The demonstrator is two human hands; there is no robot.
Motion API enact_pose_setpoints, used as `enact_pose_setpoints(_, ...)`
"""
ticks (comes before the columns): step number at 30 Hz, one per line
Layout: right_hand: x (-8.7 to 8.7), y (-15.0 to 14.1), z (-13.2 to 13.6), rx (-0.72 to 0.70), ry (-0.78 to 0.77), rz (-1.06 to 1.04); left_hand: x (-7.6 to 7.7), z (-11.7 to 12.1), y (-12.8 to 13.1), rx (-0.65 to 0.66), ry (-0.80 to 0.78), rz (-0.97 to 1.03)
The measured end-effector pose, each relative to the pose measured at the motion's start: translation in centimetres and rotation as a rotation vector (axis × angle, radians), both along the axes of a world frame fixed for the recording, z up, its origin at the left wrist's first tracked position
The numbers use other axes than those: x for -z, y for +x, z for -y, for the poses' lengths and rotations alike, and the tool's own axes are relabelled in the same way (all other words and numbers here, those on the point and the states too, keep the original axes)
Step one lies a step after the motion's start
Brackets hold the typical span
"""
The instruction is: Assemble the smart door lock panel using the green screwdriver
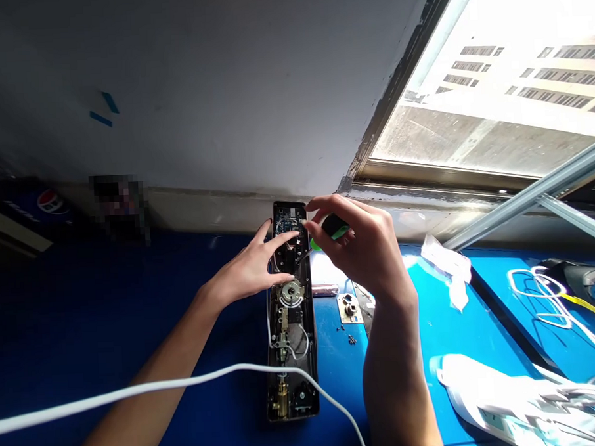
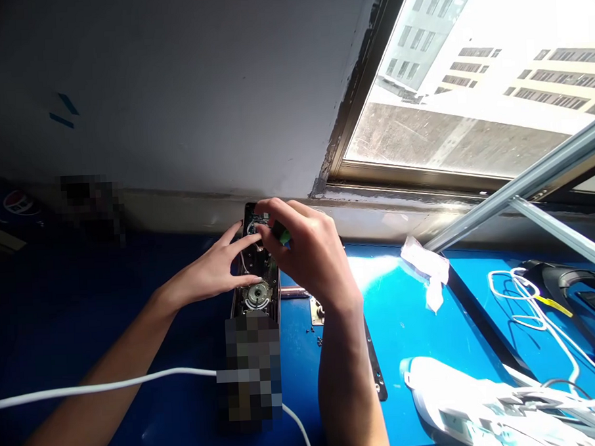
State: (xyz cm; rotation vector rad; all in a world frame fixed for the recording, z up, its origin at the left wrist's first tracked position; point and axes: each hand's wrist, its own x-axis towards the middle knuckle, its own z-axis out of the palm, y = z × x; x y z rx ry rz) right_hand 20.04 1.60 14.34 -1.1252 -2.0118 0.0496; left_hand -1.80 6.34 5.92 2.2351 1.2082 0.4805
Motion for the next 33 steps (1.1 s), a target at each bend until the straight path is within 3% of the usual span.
enact_pose_setpoints(3, -0.1, 0.2, 0.1, -0.040, -0.034, -0.009, -0.3, 0.0, -0.4, -0.011, -0.008, -0.035)
enact_pose_setpoints(8, -0.1, 0.3, 0.1, 0.056, 0.003, -0.031, -0.7, 0.1, -0.9, -0.006, 0.033, -0.072)
enact_pose_setpoints(14, -0.3, 0.4, 0.4, -0.016, -0.018, -0.001, -0.8, 0.2, -0.8, 0.008, 0.068, -0.082)
enact_pose_setpoints(20, -0.2, 0.5, 0.0, 0.066, 0.001, -0.006, -0.7, 0.2, -0.9, -0.023, 0.098, -0.112)
enact_pose_setpoints(27, -0.2, 0.7, 0.4, -0.036, -0.037, -0.007, -1.1, 0.3, -0.8, -0.035, 0.127, -0.095)
enact_pose_setpoints(33, -0.2, 0.7, 0.3, 0.034, 0.023, 0.005, -1.2, 0.2, -0.5, -0.039, 0.176, -0.058)
